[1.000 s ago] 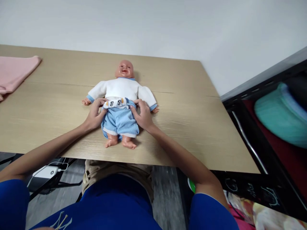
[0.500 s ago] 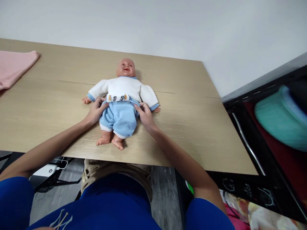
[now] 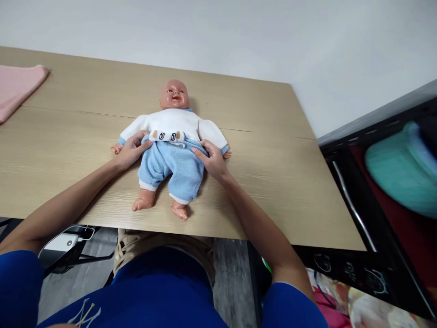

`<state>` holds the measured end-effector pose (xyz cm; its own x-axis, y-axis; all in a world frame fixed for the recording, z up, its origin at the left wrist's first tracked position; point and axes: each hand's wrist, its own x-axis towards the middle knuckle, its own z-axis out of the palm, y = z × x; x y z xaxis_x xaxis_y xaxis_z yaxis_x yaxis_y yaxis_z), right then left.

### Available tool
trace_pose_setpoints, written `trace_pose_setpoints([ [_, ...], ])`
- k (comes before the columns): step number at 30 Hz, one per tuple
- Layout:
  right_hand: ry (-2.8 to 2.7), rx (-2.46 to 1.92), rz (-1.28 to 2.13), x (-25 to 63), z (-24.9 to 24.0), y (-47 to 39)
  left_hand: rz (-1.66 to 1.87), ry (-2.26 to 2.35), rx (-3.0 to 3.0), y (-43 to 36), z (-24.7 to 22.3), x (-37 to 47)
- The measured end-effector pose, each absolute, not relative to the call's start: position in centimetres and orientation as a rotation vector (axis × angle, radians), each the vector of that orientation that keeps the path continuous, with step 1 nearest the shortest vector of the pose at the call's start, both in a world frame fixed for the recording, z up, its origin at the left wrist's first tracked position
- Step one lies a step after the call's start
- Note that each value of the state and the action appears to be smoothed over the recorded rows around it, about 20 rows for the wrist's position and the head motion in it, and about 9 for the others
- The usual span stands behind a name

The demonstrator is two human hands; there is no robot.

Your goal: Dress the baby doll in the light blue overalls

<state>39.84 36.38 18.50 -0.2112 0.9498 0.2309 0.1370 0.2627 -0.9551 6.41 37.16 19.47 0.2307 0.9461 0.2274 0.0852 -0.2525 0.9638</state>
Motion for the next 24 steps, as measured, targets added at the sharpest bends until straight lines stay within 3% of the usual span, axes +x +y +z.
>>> trace_pose_setpoints([
  [6, -1.745, -0.923, 0.728, 38.8, 20.2, 36.7, 1.27, 0.955, 1.846, 37.3, 21.6, 6.5],
  [13, -1.513, -1.102, 0.896, 37.0, 19.3, 39.5, 1.164, 0.869, 1.337, 39.0, 20.7, 7.2],
  [18, -1.334, -1.145, 1.065, 38.4, 17.3, 38.2, 1.081, 1.076, 1.467, 37.2, 19.4, 5.9],
  [24, -1.149, -1.054, 1.312, 38.6, 16.7, 38.3, 1.159, 0.986, 1.288, 37.1, 18.5, 6.2],
])
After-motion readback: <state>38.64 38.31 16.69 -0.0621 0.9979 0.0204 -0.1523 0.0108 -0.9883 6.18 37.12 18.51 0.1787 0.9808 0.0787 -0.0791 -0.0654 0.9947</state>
